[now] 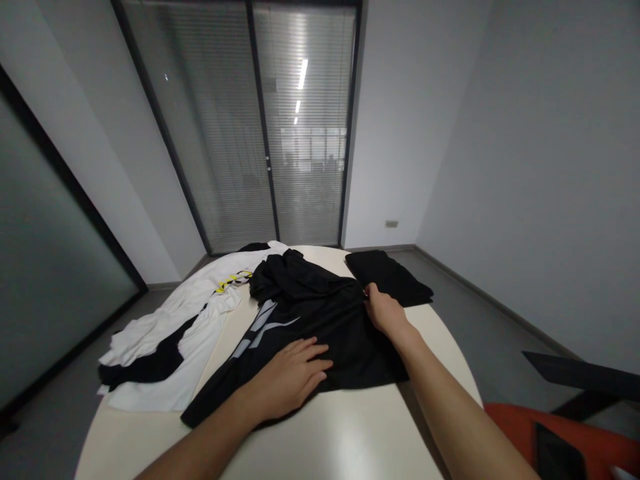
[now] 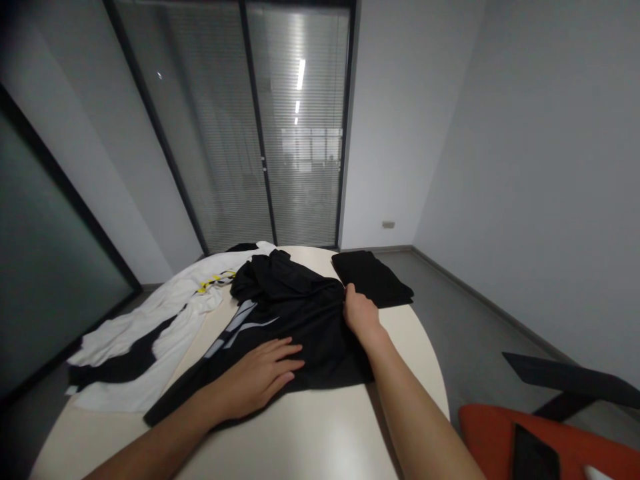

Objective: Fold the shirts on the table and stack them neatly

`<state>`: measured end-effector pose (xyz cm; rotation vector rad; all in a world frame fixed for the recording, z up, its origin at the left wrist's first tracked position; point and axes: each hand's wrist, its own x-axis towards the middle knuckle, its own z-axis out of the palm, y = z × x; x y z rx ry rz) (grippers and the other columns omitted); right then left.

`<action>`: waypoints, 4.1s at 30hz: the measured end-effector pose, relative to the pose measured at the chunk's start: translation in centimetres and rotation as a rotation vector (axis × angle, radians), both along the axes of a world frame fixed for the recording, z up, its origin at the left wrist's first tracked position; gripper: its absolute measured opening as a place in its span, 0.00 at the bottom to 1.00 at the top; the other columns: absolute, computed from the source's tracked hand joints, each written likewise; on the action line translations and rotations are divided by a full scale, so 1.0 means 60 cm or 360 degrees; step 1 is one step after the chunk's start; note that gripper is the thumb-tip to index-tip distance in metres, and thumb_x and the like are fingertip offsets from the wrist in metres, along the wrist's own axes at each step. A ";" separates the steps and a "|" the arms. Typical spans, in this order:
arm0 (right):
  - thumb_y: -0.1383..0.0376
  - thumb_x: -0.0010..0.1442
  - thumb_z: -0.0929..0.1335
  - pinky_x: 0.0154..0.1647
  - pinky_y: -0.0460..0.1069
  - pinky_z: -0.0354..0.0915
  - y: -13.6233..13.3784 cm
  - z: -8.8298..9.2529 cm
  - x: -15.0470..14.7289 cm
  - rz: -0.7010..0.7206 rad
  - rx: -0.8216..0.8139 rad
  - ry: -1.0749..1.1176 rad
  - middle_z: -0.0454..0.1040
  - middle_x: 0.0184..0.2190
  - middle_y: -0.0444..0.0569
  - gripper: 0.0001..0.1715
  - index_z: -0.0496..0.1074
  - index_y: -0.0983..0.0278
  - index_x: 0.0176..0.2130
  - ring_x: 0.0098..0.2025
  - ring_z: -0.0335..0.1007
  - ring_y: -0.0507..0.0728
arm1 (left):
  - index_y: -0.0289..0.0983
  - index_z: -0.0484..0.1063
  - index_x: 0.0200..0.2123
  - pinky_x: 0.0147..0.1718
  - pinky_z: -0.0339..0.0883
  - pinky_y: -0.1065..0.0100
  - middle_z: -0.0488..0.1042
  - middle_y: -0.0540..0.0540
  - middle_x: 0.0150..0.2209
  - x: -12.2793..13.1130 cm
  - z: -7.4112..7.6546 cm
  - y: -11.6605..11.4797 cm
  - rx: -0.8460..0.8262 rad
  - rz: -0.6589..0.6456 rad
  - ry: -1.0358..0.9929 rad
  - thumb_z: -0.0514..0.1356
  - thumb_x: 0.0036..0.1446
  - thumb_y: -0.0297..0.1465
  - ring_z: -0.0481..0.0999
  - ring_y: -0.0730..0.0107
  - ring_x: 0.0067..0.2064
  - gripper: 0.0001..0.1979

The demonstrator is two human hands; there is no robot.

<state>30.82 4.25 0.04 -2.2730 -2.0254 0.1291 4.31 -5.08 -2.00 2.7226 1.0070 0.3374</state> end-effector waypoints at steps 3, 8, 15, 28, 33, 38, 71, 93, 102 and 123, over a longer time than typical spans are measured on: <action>0.63 0.69 0.61 0.40 0.53 0.66 0.005 -0.006 0.003 0.0041 0.0060 0.0032 0.77 0.46 0.62 0.16 0.62 0.63 0.55 0.46 0.77 0.66 | 0.45 0.69 0.60 0.66 0.54 0.51 0.66 0.46 0.65 -0.002 -0.006 0.004 0.0060 0.0028 -0.0012 0.53 0.69 0.35 0.59 0.57 0.68 0.19; 0.64 0.69 0.61 0.40 0.52 0.65 0.009 -0.015 0.003 0.0089 0.0089 -0.0014 0.77 0.47 0.58 0.15 0.65 0.61 0.54 0.46 0.77 0.65 | 0.43 0.66 0.62 0.66 0.54 0.49 0.66 0.45 0.65 -0.002 -0.013 0.008 0.0064 0.0024 -0.0024 0.57 0.66 0.33 0.60 0.56 0.67 0.22; 0.61 0.70 0.60 0.43 0.51 0.65 0.015 -0.022 0.003 0.0216 0.0117 -0.0075 0.75 0.47 0.55 0.15 0.69 0.58 0.53 0.46 0.76 0.61 | 0.40 0.73 0.46 0.56 0.64 0.60 0.75 0.47 0.51 0.002 -0.001 0.015 0.0118 0.0030 -0.0138 0.60 0.63 0.27 0.71 0.63 0.56 0.09; 0.61 0.65 0.67 0.41 0.47 0.62 0.006 -0.005 -0.009 0.0517 0.0466 0.0124 0.72 0.46 0.51 0.09 0.75 0.61 0.42 0.48 0.70 0.58 | 0.38 0.75 0.36 0.46 0.63 0.61 0.77 0.48 0.40 0.008 0.007 0.008 0.0279 0.0017 0.0032 0.58 0.63 0.28 0.74 0.63 0.44 0.05; 0.48 0.60 0.70 0.34 0.46 0.61 -0.016 0.014 -0.037 0.1133 -0.0127 0.0887 0.73 0.30 0.45 0.22 0.75 0.64 0.32 0.33 0.67 0.52 | 0.39 0.75 0.38 0.44 0.65 0.63 0.79 0.48 0.37 0.011 0.004 0.012 0.0116 0.0352 -0.0219 0.57 0.61 0.27 0.76 0.64 0.40 0.07; 0.49 0.41 0.80 0.29 0.43 0.58 -0.025 0.003 -0.046 0.1237 -0.0822 0.1159 0.70 0.27 0.39 0.29 0.74 0.65 0.35 0.29 0.63 0.49 | 0.40 0.77 0.37 0.39 0.66 0.67 0.81 0.49 0.35 0.013 0.011 0.016 -0.0113 0.0588 -0.0447 0.56 0.62 0.31 0.79 0.65 0.37 0.09; 0.51 0.49 0.75 0.29 0.46 0.57 -0.029 0.055 0.048 0.1092 -0.0669 0.1389 0.72 0.23 0.43 0.22 0.80 0.68 0.31 0.26 0.61 0.49 | 0.41 0.79 0.35 0.37 0.66 0.66 0.81 0.47 0.34 -0.009 0.076 -0.005 0.0018 0.0534 -0.0097 0.54 0.68 0.39 0.80 0.61 0.38 0.16; 0.53 0.58 0.71 0.30 0.45 0.58 0.021 -0.036 0.016 0.0722 -0.0147 0.0606 0.77 0.31 0.46 0.15 0.72 0.62 0.37 0.32 0.71 0.53 | 0.44 0.76 0.49 0.44 0.68 0.66 0.79 0.47 0.44 -0.016 0.054 0.000 -0.0018 0.0337 0.0054 0.56 0.65 0.34 0.78 0.63 0.46 0.13; 0.51 0.49 0.76 0.22 0.45 0.57 0.021 -0.031 0.039 0.0437 -0.0593 0.0732 0.70 0.22 0.41 0.22 0.67 0.62 0.31 0.22 0.65 0.51 | 0.43 0.57 0.66 0.47 0.69 0.59 0.73 0.38 0.55 -0.117 0.004 0.096 -0.0044 0.1311 0.0259 0.55 0.62 0.30 0.76 0.53 0.53 0.29; 0.41 0.45 0.76 0.56 0.53 0.63 -0.005 -0.017 -0.029 0.1225 -0.0108 0.0658 0.71 0.54 0.54 0.45 0.71 0.60 0.55 0.55 0.67 0.63 | 0.38 0.75 0.43 0.42 0.67 0.61 0.80 0.37 0.45 -0.221 -0.003 0.148 -0.0145 0.1673 0.0157 0.52 0.60 0.38 0.79 0.50 0.48 0.16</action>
